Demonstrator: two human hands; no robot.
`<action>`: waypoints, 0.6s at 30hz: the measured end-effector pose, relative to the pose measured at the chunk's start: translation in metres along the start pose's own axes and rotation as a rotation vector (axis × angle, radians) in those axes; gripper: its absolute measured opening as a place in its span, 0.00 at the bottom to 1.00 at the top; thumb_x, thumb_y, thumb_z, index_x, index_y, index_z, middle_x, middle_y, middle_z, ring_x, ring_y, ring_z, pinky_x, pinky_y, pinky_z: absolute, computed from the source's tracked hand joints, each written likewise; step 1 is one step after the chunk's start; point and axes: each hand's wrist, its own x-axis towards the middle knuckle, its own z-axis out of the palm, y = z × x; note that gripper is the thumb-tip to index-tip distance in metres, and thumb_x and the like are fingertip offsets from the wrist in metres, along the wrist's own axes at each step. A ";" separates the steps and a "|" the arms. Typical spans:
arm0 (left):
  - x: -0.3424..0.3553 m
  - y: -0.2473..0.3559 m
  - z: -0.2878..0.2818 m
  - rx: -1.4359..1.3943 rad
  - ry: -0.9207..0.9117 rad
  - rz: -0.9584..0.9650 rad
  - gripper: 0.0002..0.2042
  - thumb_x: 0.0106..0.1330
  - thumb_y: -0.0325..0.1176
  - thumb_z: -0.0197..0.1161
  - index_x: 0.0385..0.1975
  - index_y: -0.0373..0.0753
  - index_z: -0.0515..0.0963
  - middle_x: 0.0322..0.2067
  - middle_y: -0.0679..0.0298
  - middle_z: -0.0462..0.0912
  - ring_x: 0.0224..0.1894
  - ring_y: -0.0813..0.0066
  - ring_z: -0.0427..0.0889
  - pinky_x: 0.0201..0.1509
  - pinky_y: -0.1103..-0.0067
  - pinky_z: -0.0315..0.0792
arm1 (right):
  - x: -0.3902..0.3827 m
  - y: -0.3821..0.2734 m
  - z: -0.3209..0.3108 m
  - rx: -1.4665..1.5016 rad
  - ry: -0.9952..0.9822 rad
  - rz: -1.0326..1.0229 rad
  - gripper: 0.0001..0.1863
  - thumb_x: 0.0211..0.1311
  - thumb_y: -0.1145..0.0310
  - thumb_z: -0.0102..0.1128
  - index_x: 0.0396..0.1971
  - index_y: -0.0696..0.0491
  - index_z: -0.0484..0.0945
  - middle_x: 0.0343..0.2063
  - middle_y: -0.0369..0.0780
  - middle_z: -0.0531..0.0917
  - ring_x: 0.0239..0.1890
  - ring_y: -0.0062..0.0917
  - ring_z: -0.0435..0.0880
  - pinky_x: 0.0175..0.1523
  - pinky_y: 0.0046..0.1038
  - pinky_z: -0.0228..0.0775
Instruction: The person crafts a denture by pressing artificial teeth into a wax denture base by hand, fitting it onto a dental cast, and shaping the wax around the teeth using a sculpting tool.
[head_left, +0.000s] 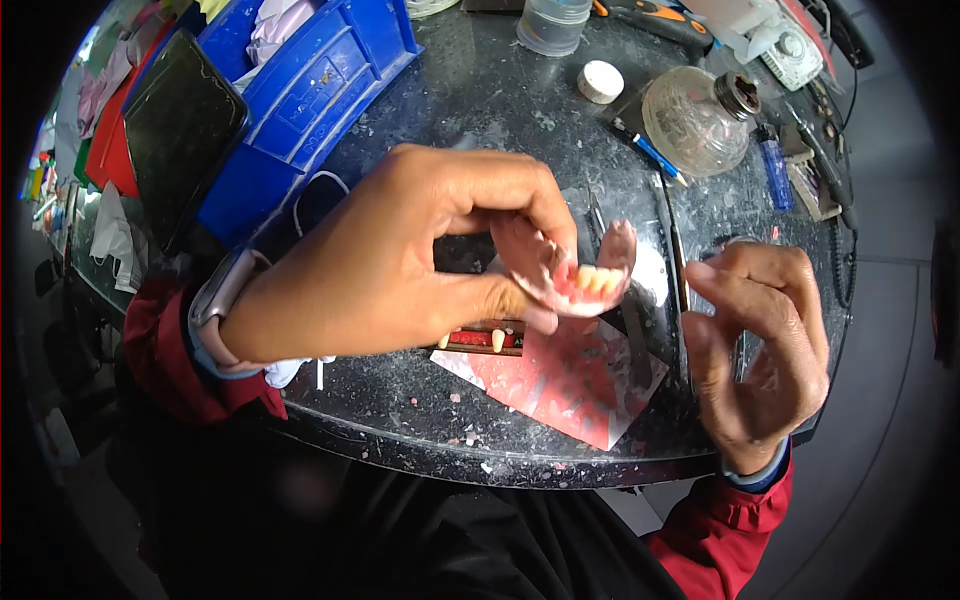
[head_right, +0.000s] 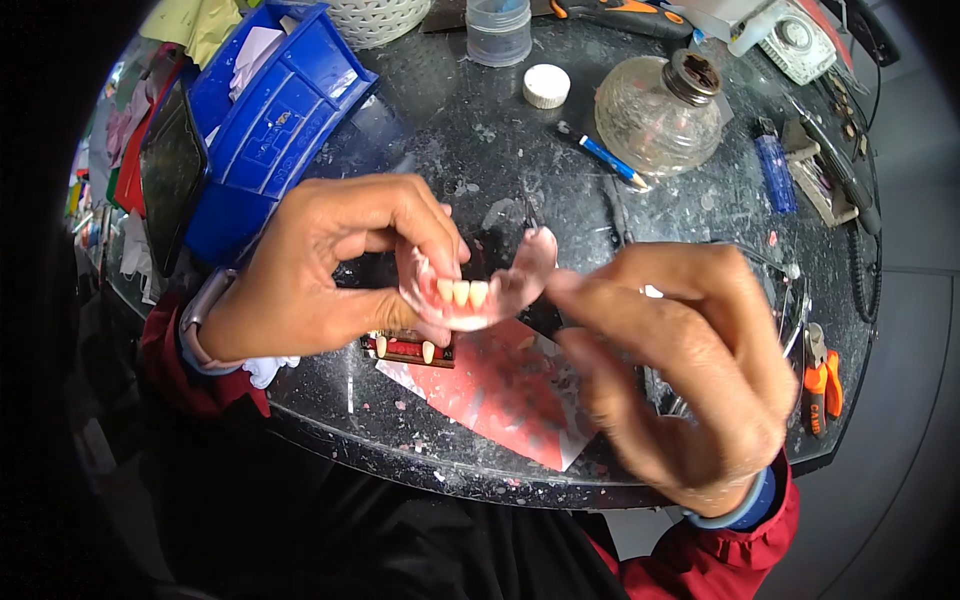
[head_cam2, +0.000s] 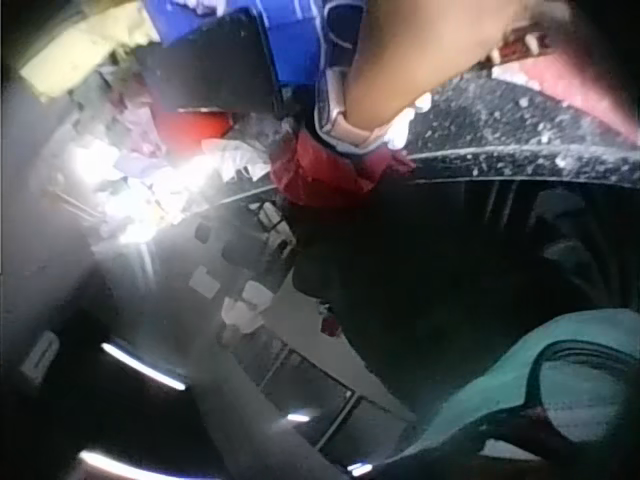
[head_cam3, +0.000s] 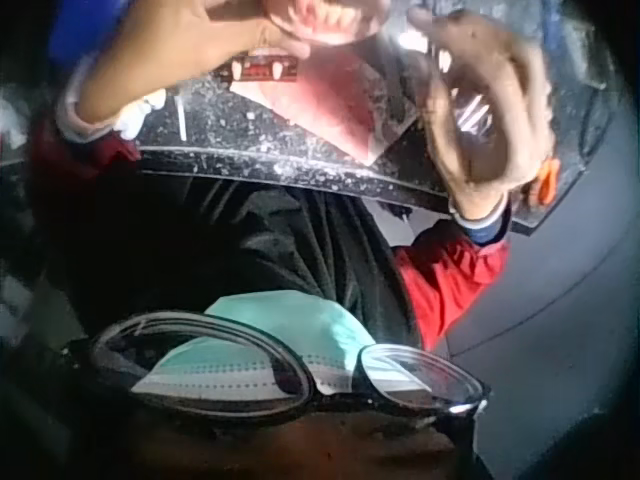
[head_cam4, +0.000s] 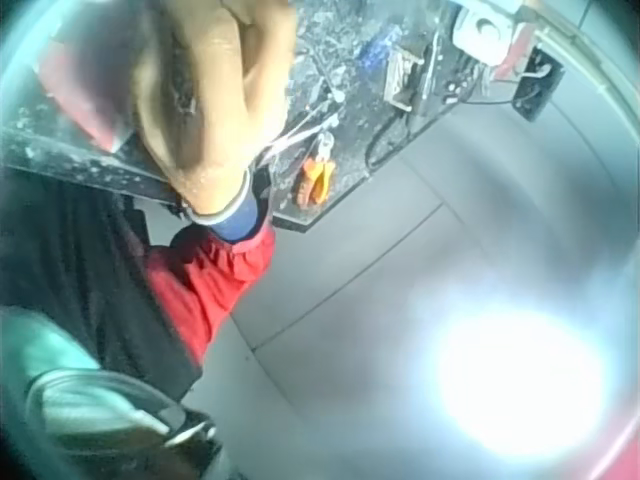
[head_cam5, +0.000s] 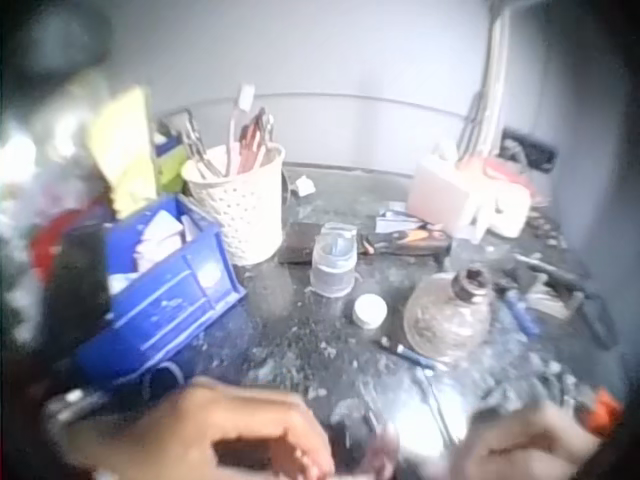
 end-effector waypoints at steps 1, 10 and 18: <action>-0.001 0.004 0.001 0.048 -0.017 0.012 0.13 0.47 0.26 0.70 0.31 0.32 0.74 0.35 0.57 0.76 0.38 0.75 0.77 0.45 0.80 0.73 | 0.001 -0.004 0.002 0.076 -0.030 0.012 0.10 0.46 0.78 0.63 0.32 0.58 0.78 0.29 0.41 0.75 0.24 0.17 0.71 0.21 0.17 0.60; -0.002 0.009 0.009 0.103 -0.019 0.057 0.12 0.46 0.23 0.69 0.30 0.32 0.74 0.33 0.59 0.77 0.35 0.77 0.78 0.40 0.83 0.74 | -0.002 -0.011 0.014 0.238 -0.047 0.032 0.11 0.45 0.74 0.68 0.29 0.59 0.77 0.28 0.40 0.75 0.20 0.13 0.69 0.19 0.14 0.60; -0.004 0.005 0.013 0.063 -0.018 0.055 0.11 0.47 0.21 0.68 0.29 0.32 0.74 0.33 0.58 0.77 0.33 0.79 0.77 0.35 0.86 0.74 | -0.006 -0.009 0.017 0.317 -0.066 0.065 0.10 0.47 0.77 0.65 0.30 0.61 0.75 0.30 0.42 0.74 0.21 0.13 0.73 0.20 0.13 0.64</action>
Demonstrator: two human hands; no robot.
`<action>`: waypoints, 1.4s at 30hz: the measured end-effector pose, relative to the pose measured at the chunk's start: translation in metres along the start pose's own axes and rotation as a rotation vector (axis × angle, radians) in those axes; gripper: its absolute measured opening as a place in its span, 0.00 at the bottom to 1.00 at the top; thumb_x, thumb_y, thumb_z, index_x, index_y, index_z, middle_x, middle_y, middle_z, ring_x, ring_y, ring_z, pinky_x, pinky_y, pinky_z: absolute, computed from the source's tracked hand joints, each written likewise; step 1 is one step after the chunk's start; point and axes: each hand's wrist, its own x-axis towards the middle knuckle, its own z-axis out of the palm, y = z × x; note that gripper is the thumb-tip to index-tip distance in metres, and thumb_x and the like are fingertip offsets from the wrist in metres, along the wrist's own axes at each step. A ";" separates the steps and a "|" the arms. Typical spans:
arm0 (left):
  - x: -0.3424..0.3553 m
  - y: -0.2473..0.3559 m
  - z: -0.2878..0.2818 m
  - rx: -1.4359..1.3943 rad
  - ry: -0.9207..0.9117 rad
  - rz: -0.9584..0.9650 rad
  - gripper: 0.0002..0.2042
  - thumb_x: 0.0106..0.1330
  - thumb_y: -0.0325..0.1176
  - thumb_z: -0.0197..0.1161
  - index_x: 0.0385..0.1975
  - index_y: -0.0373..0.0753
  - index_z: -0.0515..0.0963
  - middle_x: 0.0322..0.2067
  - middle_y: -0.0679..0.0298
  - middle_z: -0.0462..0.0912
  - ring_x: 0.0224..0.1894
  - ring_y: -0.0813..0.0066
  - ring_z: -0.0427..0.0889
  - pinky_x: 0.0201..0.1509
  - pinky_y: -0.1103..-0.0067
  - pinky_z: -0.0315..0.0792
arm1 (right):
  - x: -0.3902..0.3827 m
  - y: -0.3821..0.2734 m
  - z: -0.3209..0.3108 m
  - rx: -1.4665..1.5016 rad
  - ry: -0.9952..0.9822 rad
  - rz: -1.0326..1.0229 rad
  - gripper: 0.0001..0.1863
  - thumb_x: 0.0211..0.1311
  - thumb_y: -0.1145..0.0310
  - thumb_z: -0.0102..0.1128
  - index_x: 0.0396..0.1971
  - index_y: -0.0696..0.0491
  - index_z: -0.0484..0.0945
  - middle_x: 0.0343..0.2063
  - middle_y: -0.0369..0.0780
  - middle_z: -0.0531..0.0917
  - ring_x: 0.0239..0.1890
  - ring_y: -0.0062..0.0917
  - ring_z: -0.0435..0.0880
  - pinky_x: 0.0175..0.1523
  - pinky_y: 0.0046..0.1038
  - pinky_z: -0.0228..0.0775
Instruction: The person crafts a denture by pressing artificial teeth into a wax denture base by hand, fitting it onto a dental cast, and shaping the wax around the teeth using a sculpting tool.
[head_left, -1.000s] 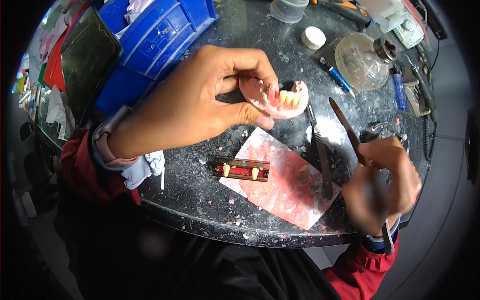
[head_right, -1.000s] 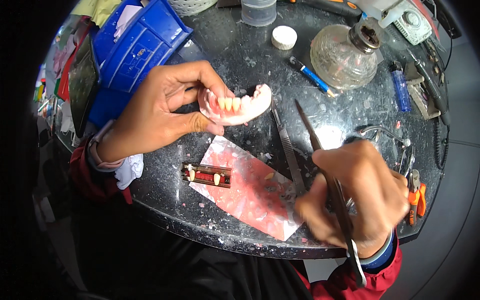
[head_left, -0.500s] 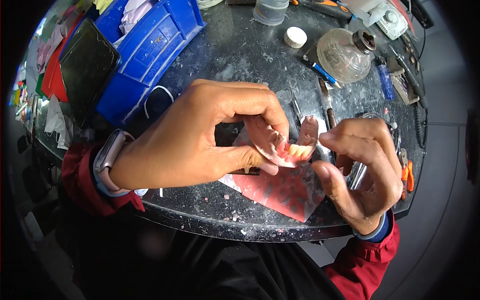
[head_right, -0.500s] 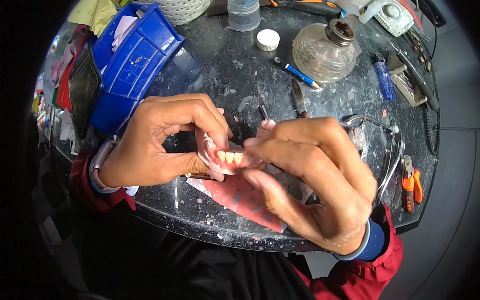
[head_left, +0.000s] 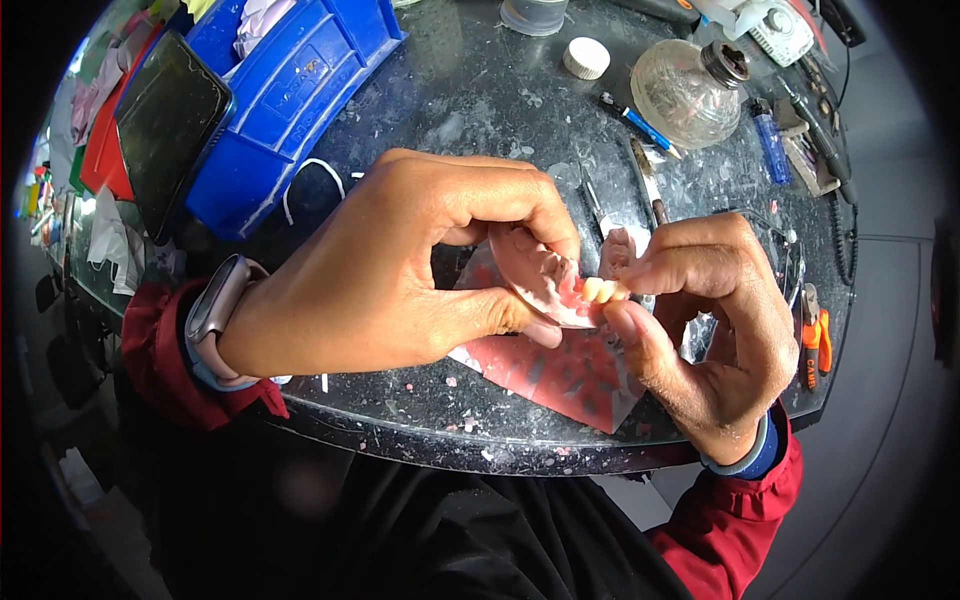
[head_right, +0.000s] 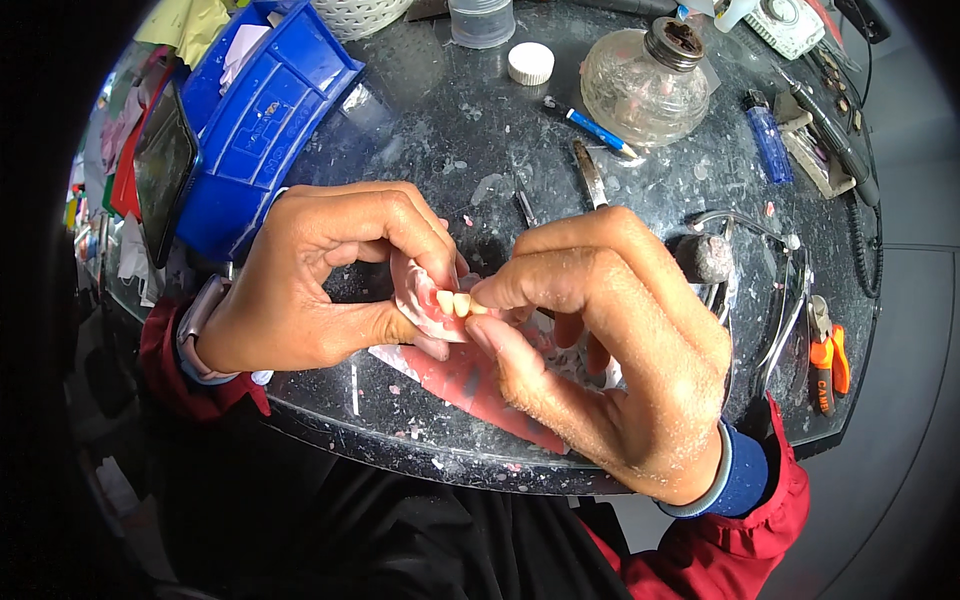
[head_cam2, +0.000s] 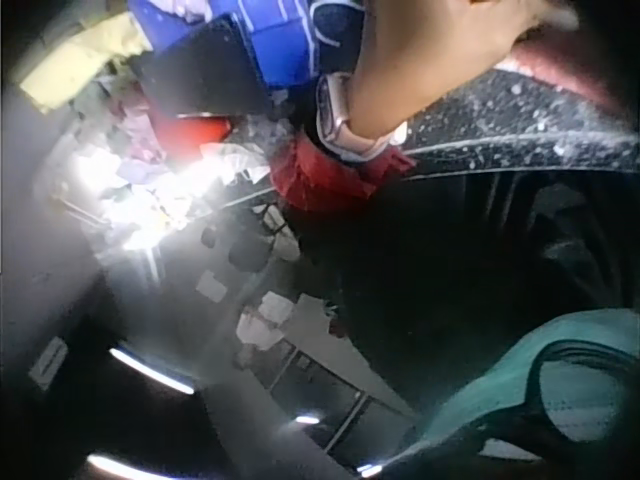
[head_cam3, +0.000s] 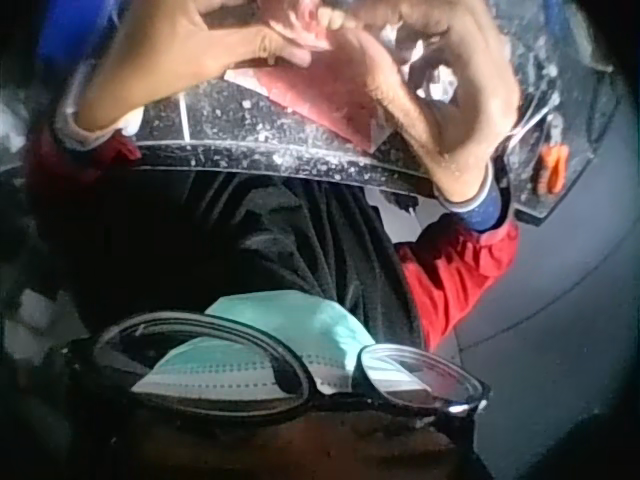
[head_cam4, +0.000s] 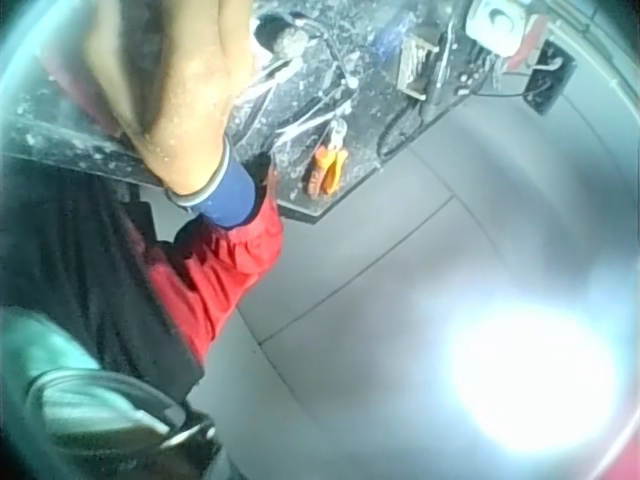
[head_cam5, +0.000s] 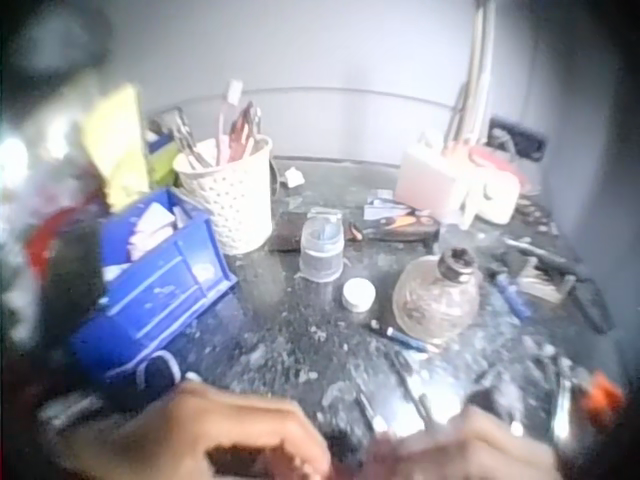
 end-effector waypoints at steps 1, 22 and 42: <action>-0.001 0.000 0.001 -0.021 0.008 -0.012 0.11 0.47 0.21 0.68 0.29 0.32 0.74 0.32 0.58 0.77 0.33 0.79 0.77 0.35 0.86 0.74 | -0.001 -0.001 0.000 0.009 -0.003 0.006 0.10 0.47 0.77 0.65 0.30 0.61 0.75 0.30 0.42 0.74 0.21 0.13 0.74 0.21 0.13 0.65; 0.001 -0.009 -0.006 0.009 -0.013 -0.022 0.14 0.47 0.22 0.69 0.32 0.31 0.73 0.36 0.57 0.75 0.39 0.75 0.77 0.41 0.84 0.75 | 0.002 0.005 -0.005 0.116 -0.134 0.238 0.13 0.49 0.75 0.65 0.35 0.62 0.75 0.37 0.45 0.77 0.30 0.21 0.79 0.27 0.16 0.72; -0.005 0.001 0.010 0.302 -0.021 0.324 0.09 0.50 0.31 0.46 0.29 0.35 0.63 0.28 0.58 0.62 0.31 0.73 0.60 0.35 0.77 0.58 | -0.003 -0.009 -0.003 0.397 -0.123 0.269 0.12 0.52 0.71 0.59 0.33 0.62 0.73 0.35 0.47 0.76 0.37 0.25 0.77 0.40 0.23 0.71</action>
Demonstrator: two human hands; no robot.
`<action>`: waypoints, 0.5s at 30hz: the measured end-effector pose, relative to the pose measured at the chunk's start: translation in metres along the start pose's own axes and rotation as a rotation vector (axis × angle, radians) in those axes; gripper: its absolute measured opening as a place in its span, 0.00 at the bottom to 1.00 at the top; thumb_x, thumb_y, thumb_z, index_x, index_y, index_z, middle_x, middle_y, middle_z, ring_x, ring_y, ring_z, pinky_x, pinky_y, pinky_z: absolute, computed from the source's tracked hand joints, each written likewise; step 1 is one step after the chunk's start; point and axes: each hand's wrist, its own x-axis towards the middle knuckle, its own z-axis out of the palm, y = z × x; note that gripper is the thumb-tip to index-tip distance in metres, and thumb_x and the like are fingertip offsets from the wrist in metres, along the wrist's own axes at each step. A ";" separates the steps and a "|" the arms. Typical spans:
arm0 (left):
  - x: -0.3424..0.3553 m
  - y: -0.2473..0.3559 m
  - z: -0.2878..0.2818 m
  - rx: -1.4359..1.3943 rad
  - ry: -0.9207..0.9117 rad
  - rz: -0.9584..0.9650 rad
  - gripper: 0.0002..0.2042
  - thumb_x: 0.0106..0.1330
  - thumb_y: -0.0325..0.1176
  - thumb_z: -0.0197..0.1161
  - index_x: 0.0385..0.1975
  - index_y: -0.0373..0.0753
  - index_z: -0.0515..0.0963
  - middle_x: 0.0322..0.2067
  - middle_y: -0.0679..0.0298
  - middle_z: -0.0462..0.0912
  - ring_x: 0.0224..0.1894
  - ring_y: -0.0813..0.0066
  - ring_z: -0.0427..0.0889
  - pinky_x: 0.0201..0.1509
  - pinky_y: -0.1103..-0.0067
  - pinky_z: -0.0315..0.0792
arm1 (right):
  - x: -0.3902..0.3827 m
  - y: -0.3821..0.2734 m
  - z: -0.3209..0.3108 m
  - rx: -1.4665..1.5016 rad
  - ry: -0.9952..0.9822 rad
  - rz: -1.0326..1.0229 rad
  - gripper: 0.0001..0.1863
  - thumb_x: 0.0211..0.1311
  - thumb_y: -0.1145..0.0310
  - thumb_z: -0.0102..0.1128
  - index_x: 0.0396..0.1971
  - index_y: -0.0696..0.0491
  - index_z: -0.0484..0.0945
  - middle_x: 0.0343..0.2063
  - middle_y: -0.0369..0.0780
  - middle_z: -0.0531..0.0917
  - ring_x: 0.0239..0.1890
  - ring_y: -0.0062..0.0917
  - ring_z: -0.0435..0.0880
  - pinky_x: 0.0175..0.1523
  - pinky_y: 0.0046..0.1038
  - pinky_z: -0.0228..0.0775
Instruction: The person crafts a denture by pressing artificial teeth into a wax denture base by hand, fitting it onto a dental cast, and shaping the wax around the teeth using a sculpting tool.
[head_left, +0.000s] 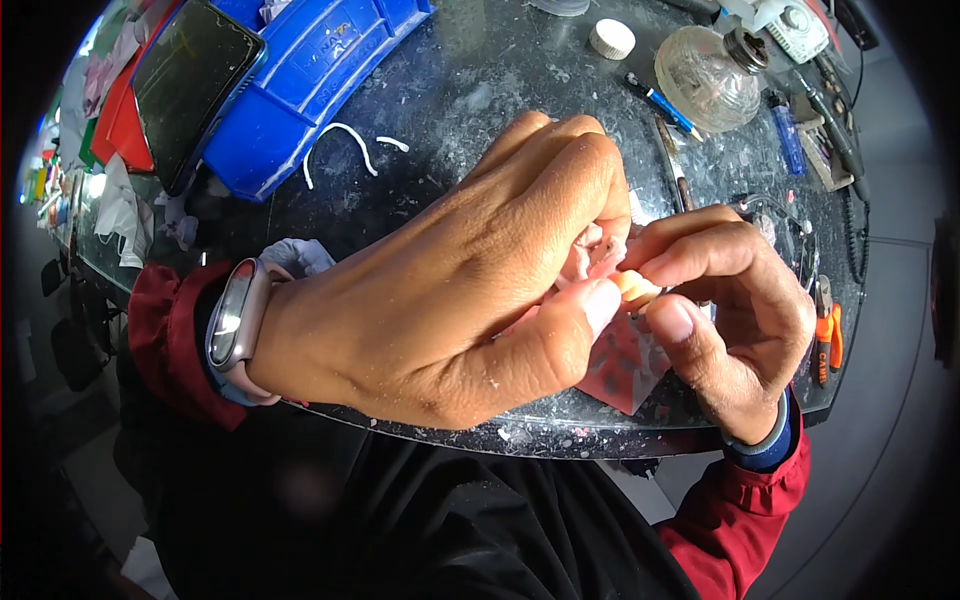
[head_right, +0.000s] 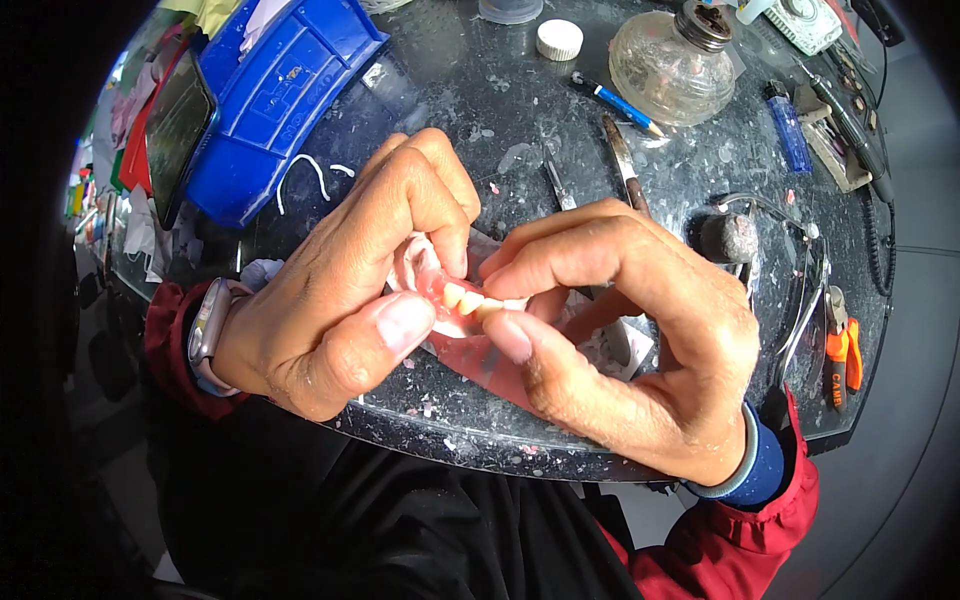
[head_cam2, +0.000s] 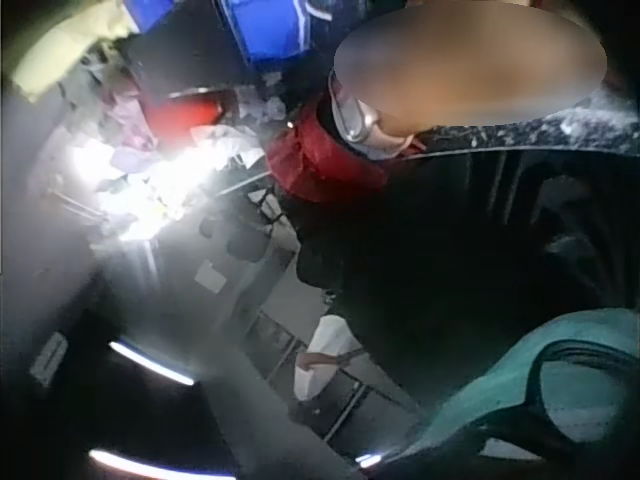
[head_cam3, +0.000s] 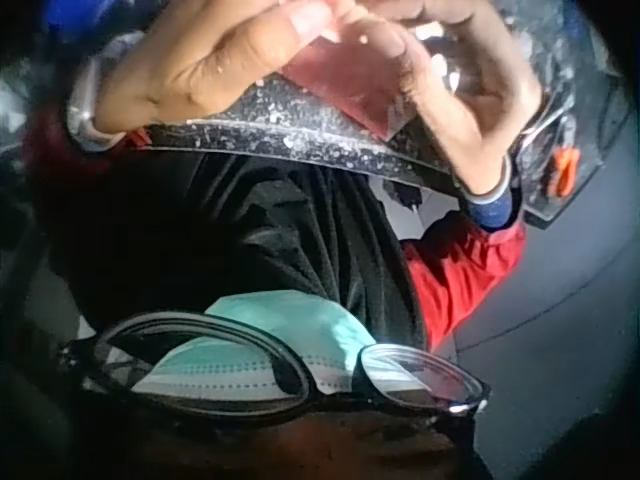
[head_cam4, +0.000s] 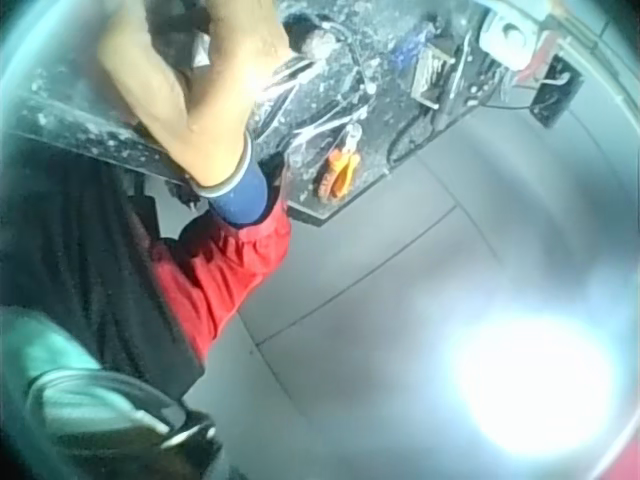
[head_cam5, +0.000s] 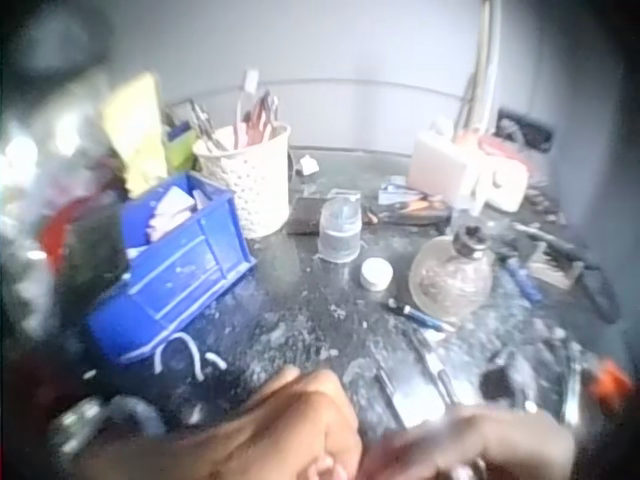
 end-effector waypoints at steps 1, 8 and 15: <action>0.001 0.001 0.001 -0.006 0.000 -0.019 0.09 0.50 0.31 0.46 0.29 0.35 0.63 0.28 0.58 0.62 0.31 0.73 0.60 0.35 0.77 0.58 | 0.000 -0.001 0.001 0.020 0.002 0.025 0.11 0.52 0.71 0.58 0.32 0.62 0.73 0.35 0.47 0.76 0.37 0.24 0.76 0.42 0.24 0.69; -0.001 -0.001 0.003 0.023 -0.027 -0.026 0.09 0.52 0.30 0.47 0.31 0.35 0.62 0.29 0.59 0.61 0.31 0.74 0.59 0.36 0.77 0.57 | 0.001 0.003 0.005 0.040 0.012 0.058 0.09 0.53 0.73 0.57 0.31 0.62 0.73 0.34 0.46 0.75 0.36 0.24 0.75 0.43 0.24 0.67; -0.002 -0.004 0.008 -0.031 0.020 0.002 0.10 0.55 0.30 0.47 0.36 0.35 0.60 0.30 0.62 0.61 0.31 0.77 0.58 0.35 0.79 0.57 | 0.001 0.006 0.006 0.046 0.026 0.014 0.08 0.53 0.73 0.57 0.30 0.61 0.73 0.32 0.43 0.75 0.34 0.22 0.74 0.41 0.21 0.65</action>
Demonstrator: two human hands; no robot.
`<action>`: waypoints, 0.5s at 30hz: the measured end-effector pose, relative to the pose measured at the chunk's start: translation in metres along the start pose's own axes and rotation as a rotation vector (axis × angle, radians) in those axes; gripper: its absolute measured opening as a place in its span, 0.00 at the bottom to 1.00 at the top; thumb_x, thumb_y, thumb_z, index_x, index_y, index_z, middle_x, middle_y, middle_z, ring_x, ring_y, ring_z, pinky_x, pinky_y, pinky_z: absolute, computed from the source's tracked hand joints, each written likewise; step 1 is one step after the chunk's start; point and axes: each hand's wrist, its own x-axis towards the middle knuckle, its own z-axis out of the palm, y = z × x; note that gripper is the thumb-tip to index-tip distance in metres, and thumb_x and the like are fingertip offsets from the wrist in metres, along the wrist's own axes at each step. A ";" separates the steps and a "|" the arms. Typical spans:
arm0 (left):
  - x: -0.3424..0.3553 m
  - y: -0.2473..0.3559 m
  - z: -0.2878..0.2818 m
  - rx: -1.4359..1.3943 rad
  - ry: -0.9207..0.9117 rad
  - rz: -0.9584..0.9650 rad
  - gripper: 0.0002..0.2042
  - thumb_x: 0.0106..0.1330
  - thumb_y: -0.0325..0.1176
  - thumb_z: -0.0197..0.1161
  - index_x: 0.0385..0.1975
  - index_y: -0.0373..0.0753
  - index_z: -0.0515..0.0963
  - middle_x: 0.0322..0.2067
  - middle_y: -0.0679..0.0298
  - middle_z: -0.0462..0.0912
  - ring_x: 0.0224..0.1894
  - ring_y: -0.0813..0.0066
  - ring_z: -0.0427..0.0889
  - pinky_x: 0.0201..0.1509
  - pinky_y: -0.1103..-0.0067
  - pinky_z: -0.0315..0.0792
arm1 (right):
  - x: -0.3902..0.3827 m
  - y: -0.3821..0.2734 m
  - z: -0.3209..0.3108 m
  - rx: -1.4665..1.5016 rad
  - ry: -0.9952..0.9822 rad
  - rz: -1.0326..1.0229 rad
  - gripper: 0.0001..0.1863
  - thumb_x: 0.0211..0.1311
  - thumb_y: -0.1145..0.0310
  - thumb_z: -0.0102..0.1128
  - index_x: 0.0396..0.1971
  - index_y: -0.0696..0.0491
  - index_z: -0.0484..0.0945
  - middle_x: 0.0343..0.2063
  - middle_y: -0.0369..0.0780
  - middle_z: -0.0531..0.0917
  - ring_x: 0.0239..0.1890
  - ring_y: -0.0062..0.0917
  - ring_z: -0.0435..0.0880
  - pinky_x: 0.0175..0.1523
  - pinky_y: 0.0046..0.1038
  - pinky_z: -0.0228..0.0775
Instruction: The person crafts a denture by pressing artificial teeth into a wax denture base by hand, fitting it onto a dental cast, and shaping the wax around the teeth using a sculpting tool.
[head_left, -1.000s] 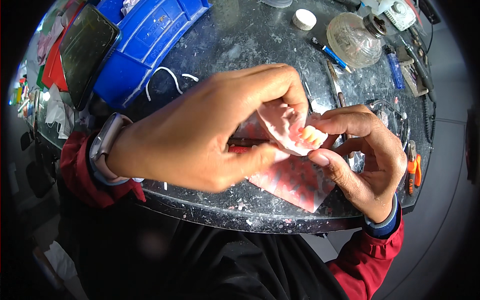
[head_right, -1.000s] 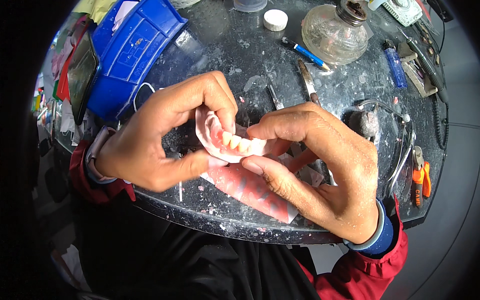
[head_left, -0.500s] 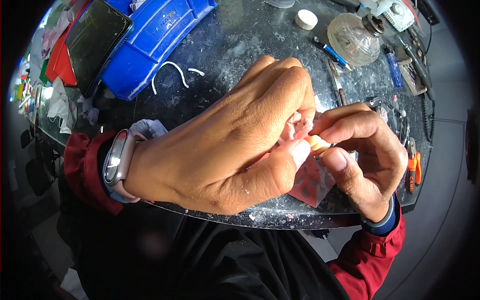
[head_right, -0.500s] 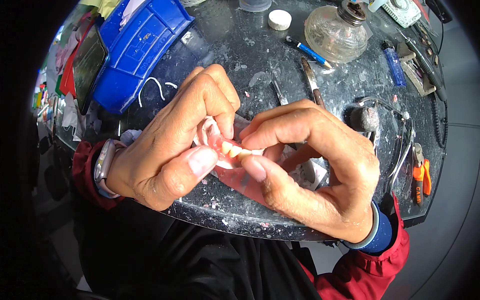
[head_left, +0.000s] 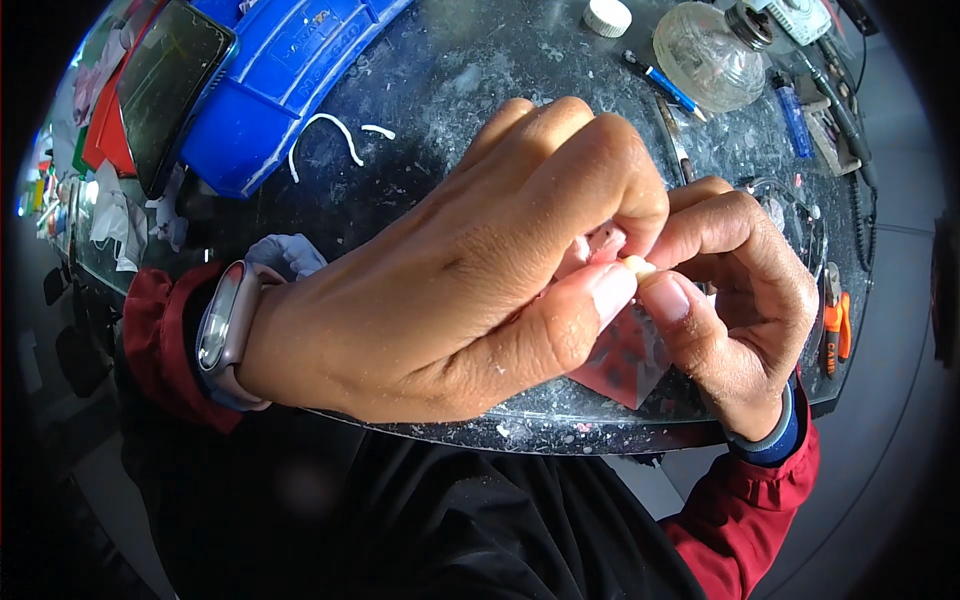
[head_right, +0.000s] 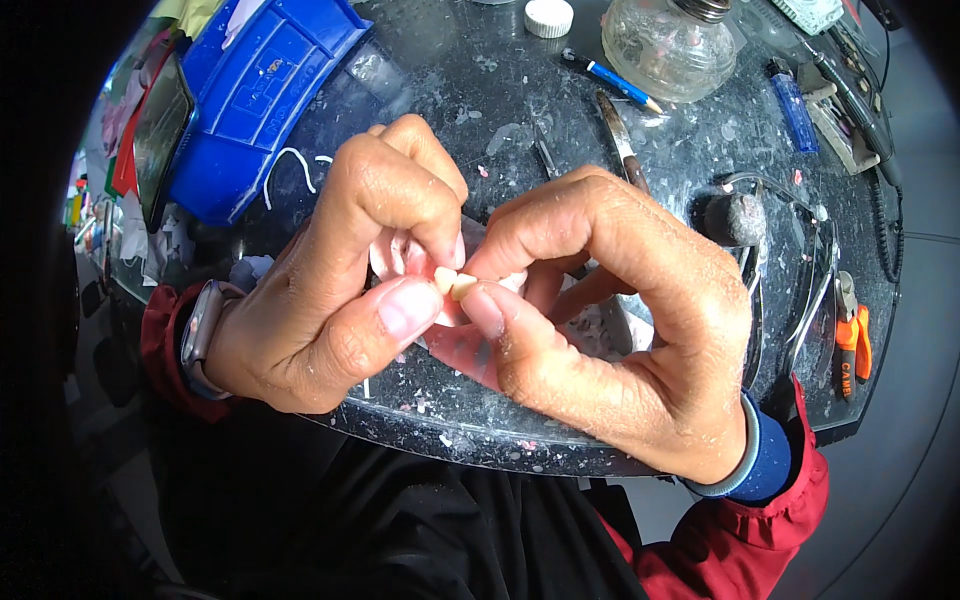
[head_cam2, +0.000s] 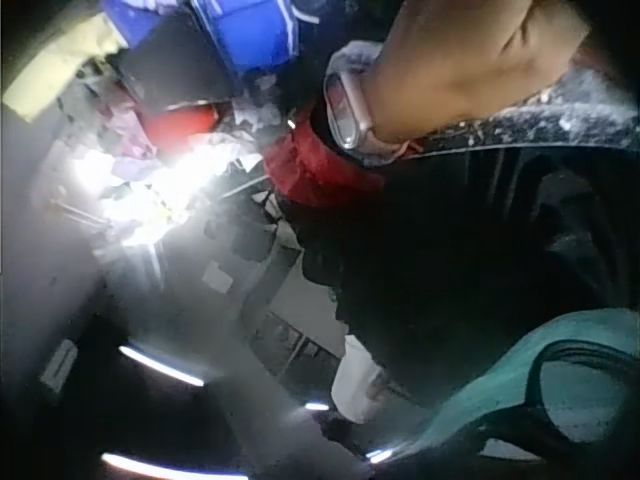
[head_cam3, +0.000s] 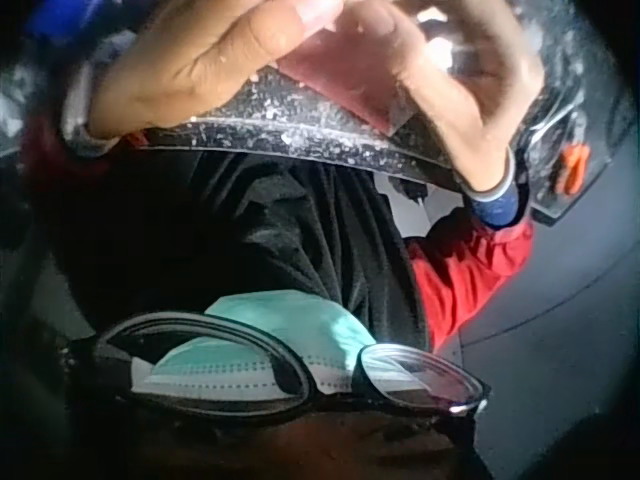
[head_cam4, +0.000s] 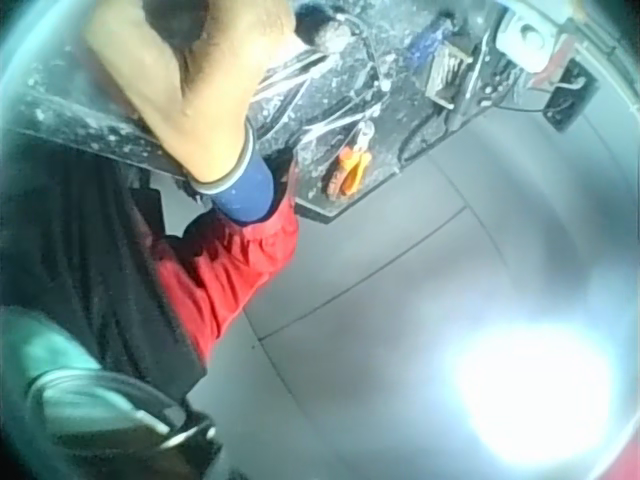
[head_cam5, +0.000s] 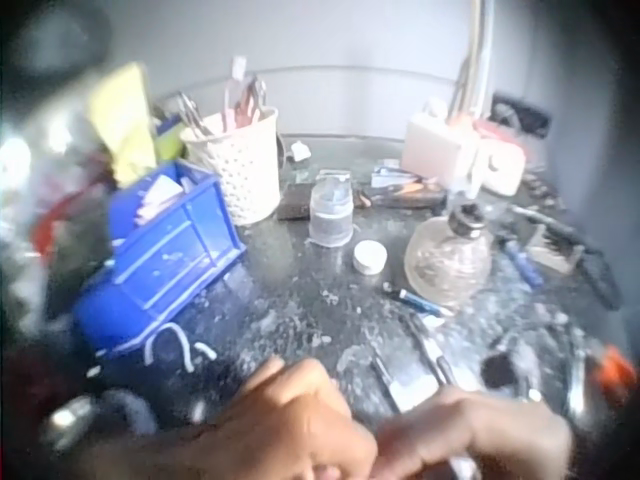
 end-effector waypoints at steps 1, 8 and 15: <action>0.001 0.000 -0.001 0.025 -0.013 0.012 0.09 0.56 0.29 0.47 0.36 0.36 0.60 0.30 0.62 0.62 0.31 0.77 0.58 0.35 0.79 0.56 | 0.000 0.000 0.000 0.005 0.005 0.008 0.08 0.53 0.73 0.58 0.30 0.61 0.73 0.32 0.43 0.75 0.34 0.21 0.73 0.41 0.21 0.65; 0.001 0.000 -0.001 0.010 -0.021 -0.005 0.09 0.56 0.28 0.46 0.36 0.37 0.61 0.30 0.63 0.62 0.31 0.78 0.58 0.35 0.80 0.56 | 0.001 0.000 -0.001 -0.005 -0.005 0.000 0.08 0.53 0.73 0.58 0.30 0.61 0.73 0.31 0.42 0.75 0.34 0.21 0.73 0.40 0.20 0.64; 0.001 0.001 -0.003 -0.038 -0.043 -0.048 0.10 0.54 0.28 0.49 0.35 0.36 0.61 0.30 0.63 0.63 0.31 0.76 0.60 0.35 0.80 0.57 | -0.001 -0.004 -0.003 0.056 0.007 0.066 0.09 0.52 0.73 0.57 0.32 0.62 0.72 0.33 0.44 0.75 0.34 0.21 0.74 0.40 0.21 0.67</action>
